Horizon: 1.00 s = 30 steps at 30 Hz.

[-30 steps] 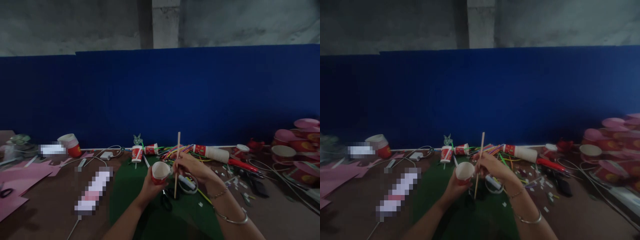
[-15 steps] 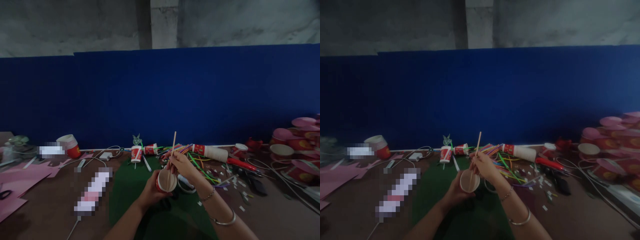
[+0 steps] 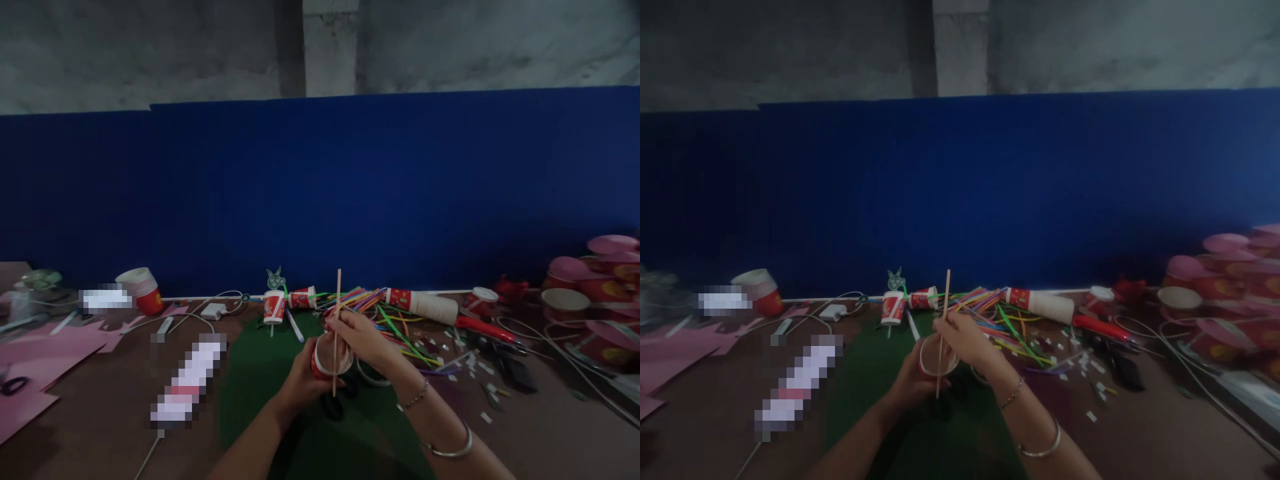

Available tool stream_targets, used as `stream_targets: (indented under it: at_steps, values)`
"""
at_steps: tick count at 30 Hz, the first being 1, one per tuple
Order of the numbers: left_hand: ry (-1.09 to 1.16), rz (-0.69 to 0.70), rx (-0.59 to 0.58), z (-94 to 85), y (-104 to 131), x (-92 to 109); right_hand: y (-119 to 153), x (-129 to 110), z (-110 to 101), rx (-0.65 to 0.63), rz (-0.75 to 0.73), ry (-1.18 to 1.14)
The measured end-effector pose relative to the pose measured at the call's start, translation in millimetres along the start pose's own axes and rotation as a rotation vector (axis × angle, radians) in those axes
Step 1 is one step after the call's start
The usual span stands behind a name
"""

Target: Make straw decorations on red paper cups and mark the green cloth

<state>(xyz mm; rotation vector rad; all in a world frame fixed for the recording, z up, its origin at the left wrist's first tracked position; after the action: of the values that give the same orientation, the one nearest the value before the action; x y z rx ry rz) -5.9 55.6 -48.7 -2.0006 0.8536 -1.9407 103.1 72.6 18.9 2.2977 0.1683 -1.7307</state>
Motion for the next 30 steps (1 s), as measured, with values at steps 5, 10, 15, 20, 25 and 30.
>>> stream_targets:
  at_steps: [5,10,15,20,25,30]
  values:
    - [-0.109,0.049,-0.066,4.0,-0.9,7.6,9.0,-18.8,-27.8,0.358,-0.187,0.218]
    - [-0.09,0.065,0.07,-7.4,-2.0,2.6,12.0,-12.6,7.0,0.159,-0.216,0.567]
    - [-0.109,0.084,0.033,-4.9,-1.8,3.2,17.4,-17.7,5.3,0.214,-0.218,0.548]
    - [-0.108,0.099,0.061,-6.2,-2.4,8.2,18.8,-17.6,10.8,0.216,-0.167,0.681]
    - [-0.064,0.098,0.239,-22.7,-4.2,4.3,28.7,-33.5,8.9,0.31,-0.26,0.7]
    - [0.014,0.039,0.466,-42.8,-1.8,-7.1,23.9,-15.9,4.2,0.274,-0.099,0.68]
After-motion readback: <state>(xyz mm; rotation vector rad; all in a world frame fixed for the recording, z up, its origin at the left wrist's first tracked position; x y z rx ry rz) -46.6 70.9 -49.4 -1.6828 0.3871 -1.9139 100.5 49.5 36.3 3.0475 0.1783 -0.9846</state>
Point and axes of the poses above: each hand's wrist, its own y-axis away from the middle knuckle, its own z-axis out of the palm, x = y × z, the point moved 9 cm from there along -y, towards the middle knuckle, and after that the axes turned 14 degrees about z, right-handed, at the moved point
